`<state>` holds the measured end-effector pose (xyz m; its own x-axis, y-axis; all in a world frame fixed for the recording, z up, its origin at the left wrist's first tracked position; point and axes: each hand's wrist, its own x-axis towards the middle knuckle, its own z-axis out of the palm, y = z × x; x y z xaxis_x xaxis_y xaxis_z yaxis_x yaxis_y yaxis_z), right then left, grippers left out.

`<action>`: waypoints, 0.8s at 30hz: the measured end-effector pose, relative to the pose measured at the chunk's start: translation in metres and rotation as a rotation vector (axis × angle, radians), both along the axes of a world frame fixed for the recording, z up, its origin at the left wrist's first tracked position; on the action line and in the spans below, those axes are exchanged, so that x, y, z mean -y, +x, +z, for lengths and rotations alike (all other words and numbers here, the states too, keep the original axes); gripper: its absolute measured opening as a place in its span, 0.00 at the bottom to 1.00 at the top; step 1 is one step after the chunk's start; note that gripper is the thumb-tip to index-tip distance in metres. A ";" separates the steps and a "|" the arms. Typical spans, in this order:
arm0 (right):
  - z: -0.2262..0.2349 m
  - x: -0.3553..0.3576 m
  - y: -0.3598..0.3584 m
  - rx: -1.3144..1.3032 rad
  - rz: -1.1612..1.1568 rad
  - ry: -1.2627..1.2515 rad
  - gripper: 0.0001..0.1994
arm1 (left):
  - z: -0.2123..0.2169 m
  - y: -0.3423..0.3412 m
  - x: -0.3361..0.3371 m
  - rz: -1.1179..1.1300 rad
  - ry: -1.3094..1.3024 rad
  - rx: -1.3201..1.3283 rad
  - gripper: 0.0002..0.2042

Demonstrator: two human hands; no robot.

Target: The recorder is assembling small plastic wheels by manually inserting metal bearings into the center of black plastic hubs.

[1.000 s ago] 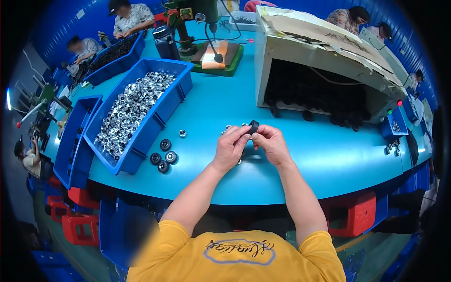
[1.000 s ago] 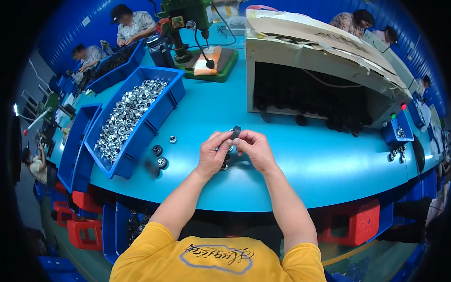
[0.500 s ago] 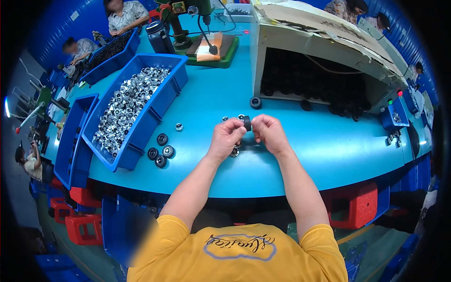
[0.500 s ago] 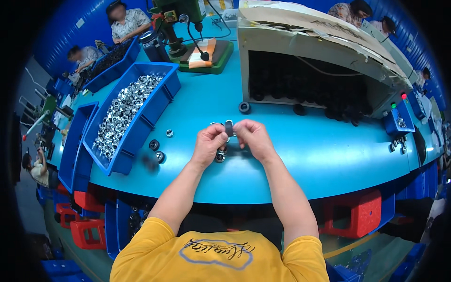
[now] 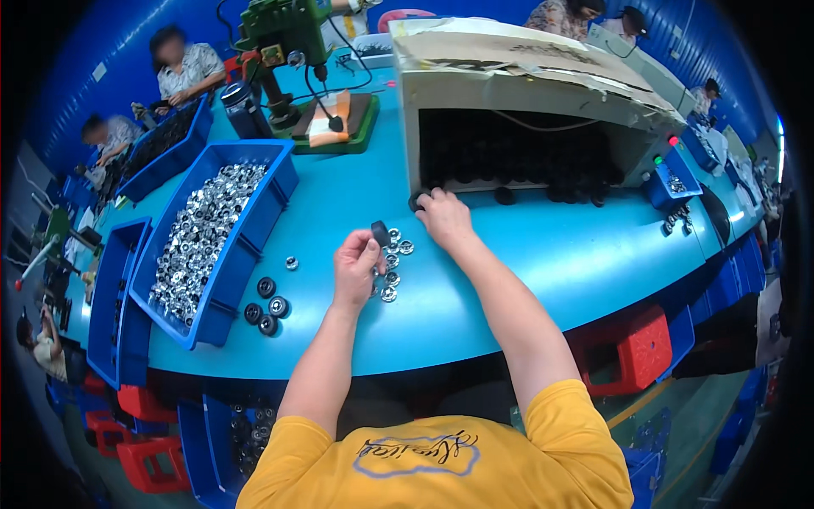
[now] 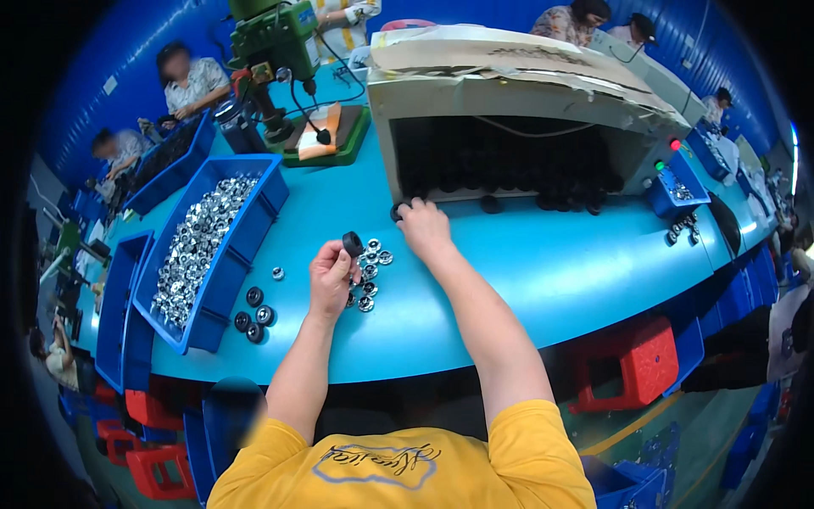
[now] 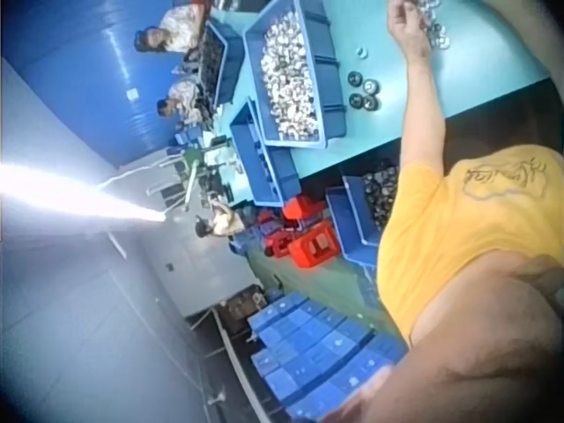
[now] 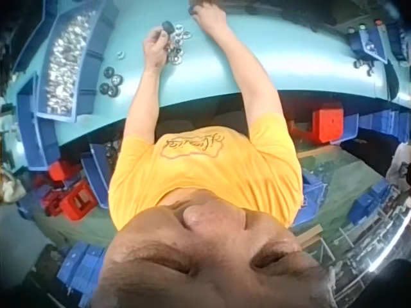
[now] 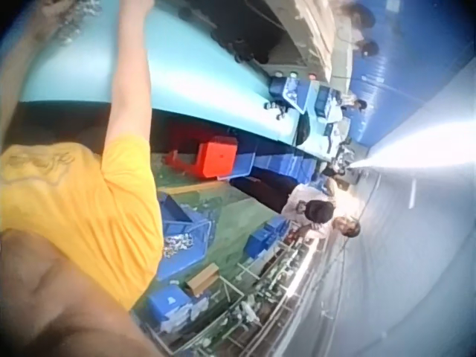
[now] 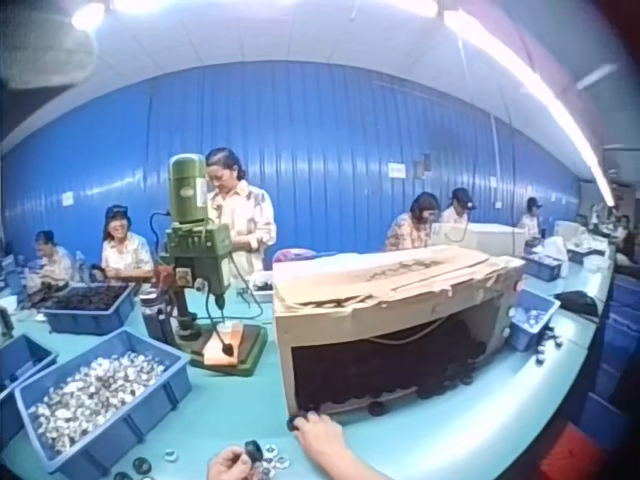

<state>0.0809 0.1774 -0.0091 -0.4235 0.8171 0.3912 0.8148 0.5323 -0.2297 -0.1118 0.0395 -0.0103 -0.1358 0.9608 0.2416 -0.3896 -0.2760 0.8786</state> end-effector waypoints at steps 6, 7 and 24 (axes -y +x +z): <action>0.016 0.002 0.074 -0.166 -0.147 0.113 0.09 | -0.004 0.000 0.001 -0.052 -0.020 0.036 0.11; 0.021 -0.003 0.098 -0.209 -0.213 0.147 0.09 | -0.004 0.001 0.000 -0.070 -0.027 0.052 0.10; 0.089 0.083 0.011 -0.597 0.340 -0.538 0.12 | -0.003 0.003 -0.002 -0.181 -0.122 0.024 0.11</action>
